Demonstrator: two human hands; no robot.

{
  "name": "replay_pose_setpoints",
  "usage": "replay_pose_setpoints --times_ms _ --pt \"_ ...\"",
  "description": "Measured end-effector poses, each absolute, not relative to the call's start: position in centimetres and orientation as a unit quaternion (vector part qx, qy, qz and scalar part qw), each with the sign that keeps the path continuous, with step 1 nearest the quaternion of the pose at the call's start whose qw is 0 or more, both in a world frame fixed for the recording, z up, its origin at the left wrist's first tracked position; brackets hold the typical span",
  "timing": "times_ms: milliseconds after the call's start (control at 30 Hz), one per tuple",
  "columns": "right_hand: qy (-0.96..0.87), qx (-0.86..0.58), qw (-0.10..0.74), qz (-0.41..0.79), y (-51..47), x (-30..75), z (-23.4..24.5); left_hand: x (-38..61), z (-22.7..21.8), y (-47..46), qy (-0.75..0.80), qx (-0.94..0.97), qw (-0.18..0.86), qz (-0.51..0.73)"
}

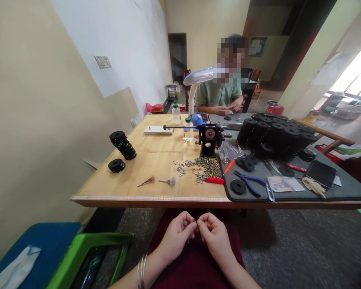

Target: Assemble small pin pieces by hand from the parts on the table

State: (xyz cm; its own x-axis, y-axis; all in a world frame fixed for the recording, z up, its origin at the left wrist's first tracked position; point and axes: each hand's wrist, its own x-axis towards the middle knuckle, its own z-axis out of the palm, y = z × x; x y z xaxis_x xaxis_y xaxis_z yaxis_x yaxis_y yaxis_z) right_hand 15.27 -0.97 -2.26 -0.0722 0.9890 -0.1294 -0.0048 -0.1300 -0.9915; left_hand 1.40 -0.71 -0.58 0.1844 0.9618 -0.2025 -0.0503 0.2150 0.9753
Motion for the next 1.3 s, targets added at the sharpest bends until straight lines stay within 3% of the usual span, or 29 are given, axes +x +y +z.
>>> replay_pose_setpoints --times_ms 1300 --pt "-0.442 -0.504 0.462 0.580 -0.85 14.82 -1.95 1.67 -0.41 -0.73 0.468 0.407 0.659 0.427"
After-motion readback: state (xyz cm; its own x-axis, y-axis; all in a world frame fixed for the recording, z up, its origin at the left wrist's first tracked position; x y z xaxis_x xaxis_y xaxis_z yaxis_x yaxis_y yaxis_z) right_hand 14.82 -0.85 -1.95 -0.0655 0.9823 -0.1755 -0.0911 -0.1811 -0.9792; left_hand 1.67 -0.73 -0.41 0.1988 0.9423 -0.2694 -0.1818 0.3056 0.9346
